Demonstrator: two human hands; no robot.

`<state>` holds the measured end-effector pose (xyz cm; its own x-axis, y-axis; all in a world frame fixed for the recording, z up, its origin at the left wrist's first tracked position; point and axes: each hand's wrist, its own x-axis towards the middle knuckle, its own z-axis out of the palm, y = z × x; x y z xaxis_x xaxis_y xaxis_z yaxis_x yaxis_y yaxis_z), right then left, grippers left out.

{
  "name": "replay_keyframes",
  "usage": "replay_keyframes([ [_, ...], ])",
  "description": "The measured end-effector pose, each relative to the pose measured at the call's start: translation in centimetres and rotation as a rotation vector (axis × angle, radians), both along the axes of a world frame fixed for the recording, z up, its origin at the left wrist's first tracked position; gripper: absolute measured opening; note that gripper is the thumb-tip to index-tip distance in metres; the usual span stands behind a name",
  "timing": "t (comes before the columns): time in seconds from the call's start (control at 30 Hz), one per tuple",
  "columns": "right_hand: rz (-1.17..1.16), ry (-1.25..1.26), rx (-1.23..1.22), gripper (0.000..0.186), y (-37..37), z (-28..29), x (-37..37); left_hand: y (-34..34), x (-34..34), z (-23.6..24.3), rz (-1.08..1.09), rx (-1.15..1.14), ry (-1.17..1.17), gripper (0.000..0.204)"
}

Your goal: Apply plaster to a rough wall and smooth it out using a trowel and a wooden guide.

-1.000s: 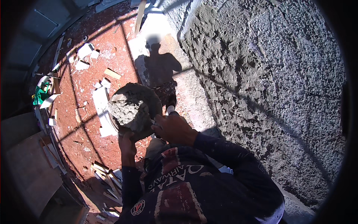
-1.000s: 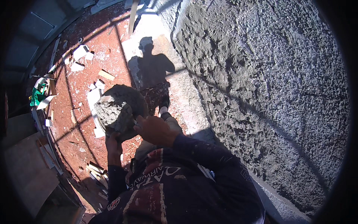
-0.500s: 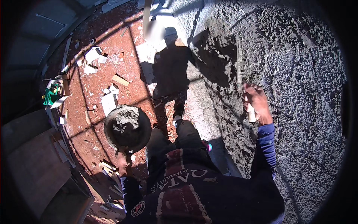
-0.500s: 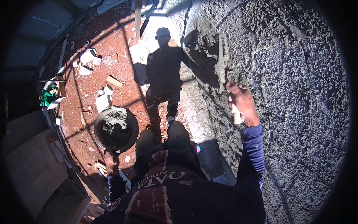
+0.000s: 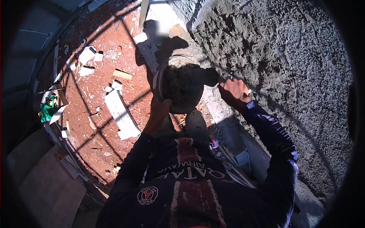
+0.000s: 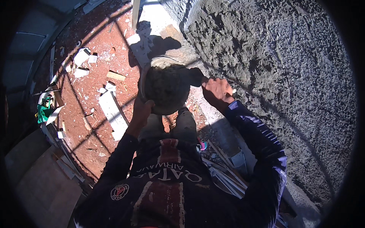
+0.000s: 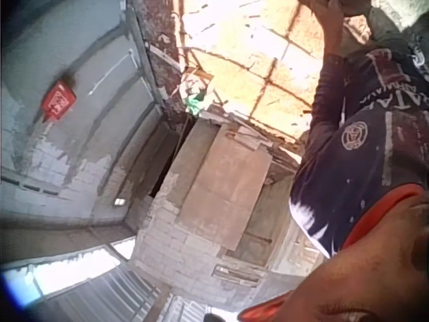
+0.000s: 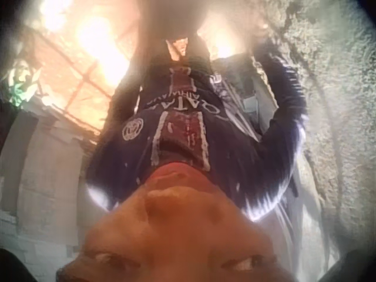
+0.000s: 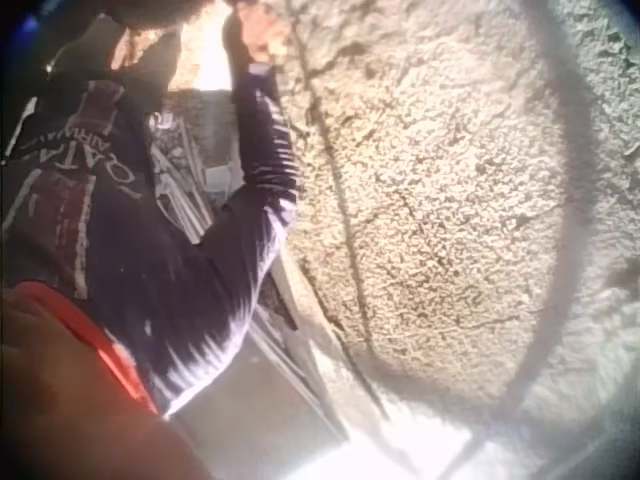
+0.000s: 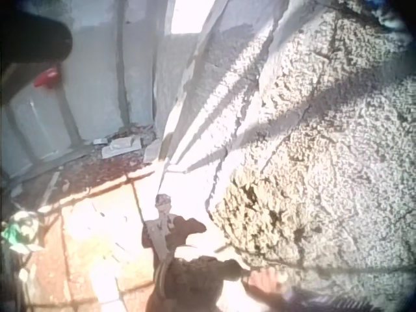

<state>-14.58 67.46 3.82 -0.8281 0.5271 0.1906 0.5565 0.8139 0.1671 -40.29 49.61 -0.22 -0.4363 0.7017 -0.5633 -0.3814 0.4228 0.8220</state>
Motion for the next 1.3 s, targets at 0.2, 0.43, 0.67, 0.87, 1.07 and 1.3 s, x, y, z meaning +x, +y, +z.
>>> replay_keyframes([
  [0.2, -0.393, 0.116, -0.916, 0.032, -8.0, -2.8, -7.8, 0.6, -2.1, -0.4, -0.185, 0.105, 0.062, 0.053],
  [0.43, -0.589, 0.211, -1.003, 0.034, -12.8, 3.0, -7.6, -0.2, -6.2, 2.0, -0.172, 0.086, -0.06, 0.047],
  [0.67, -0.457, 0.06, -1.013, 0.033, -12.6, -1.2, -8.4, -3.0, -7.6, -0.6, -0.063, 0.001, -0.188, 0.054],
  [0.87, -0.103, 0.0, -0.822, 0.036, -8.8, 2.7, -12.5, -5.2, -8.5, -0.9, 0.24, -0.077, -0.187, 0.053],
  [1.07, 0.243, 0.355, -1.275, 0.035, -5.7, 4.3, -18.5, -8.8, -8.5, -2.0, 0.501, -0.16, -0.084, 0.043],
  [1.3, 0.315, 0.33, -1.74, 0.028, 11.0, 2.1, -14.7, -13.7, -6.4, -4.2, 0.14, -0.199, 0.545, 0.024],
])
